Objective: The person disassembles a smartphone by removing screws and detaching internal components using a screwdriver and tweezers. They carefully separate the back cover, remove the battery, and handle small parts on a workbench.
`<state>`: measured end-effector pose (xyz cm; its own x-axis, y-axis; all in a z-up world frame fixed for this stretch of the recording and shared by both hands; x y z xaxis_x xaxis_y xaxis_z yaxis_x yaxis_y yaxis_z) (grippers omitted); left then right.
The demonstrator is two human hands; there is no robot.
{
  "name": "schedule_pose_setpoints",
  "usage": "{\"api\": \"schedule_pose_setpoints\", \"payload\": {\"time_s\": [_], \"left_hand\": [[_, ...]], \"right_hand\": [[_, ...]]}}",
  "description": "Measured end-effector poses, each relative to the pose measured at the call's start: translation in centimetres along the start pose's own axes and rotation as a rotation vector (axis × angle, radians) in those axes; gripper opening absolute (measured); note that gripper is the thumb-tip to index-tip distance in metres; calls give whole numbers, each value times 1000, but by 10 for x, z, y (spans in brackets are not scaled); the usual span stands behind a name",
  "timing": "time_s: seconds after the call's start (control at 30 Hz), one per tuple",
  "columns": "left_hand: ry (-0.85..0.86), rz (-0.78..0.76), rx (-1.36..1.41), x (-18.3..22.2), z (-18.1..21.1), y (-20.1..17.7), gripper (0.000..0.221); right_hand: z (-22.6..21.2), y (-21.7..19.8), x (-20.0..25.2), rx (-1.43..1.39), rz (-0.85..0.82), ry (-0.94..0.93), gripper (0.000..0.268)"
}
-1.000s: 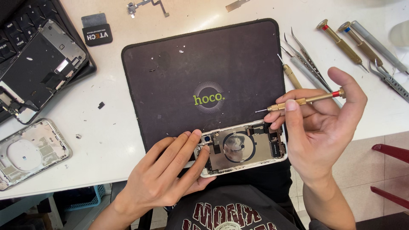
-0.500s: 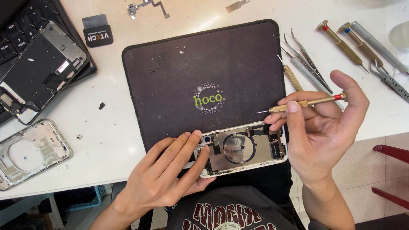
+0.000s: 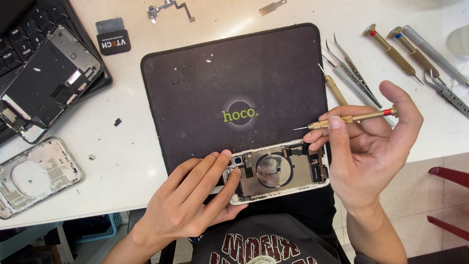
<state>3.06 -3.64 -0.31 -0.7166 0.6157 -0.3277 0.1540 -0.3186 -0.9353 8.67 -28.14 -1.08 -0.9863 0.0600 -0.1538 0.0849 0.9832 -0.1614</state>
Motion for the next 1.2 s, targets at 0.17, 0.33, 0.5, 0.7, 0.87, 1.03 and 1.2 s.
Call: {"api": "schedule_pose_setpoints", "payload": {"time_s": [0.17,0.33,0.5,0.7,0.87,1.03,1.2], "left_hand": [[8,1,-8,1,0,1,41],[8,2,-5,2,0,1,42],[10,5,-9,1,0,0,42],[6,1,21,-6,-2,-8,45],[-17,18,93,-8,-7,-16,49],[-15,30,100,-10,-8,-22,52],[-40,38,140,-9,-8,-20,53]], "right_hand": [[-1,0,1,-9,0,-5,55],[0,1,1,-13,7,-7,55],[5,-2,4,-11,7,-6,55],[9,-10,12,-44,-18,-121,48],[-15,-7,52,320,15,-292,30],[-29,40,84,141,-385,-620,37],[-28,50,77,218,-497,-749,36]]}}
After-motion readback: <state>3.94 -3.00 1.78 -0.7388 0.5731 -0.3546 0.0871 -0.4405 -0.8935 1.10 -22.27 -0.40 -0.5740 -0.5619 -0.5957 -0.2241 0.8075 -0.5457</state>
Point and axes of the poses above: each hand's wrist, its own x-axis away from the middle knuckle, its own y-axis out of the palm, z = x × y, the point moved 5 cm from there along -x, towards the middle knuckle, and after that the axes turned 9 degrees about -x, right-handed, at the moved point
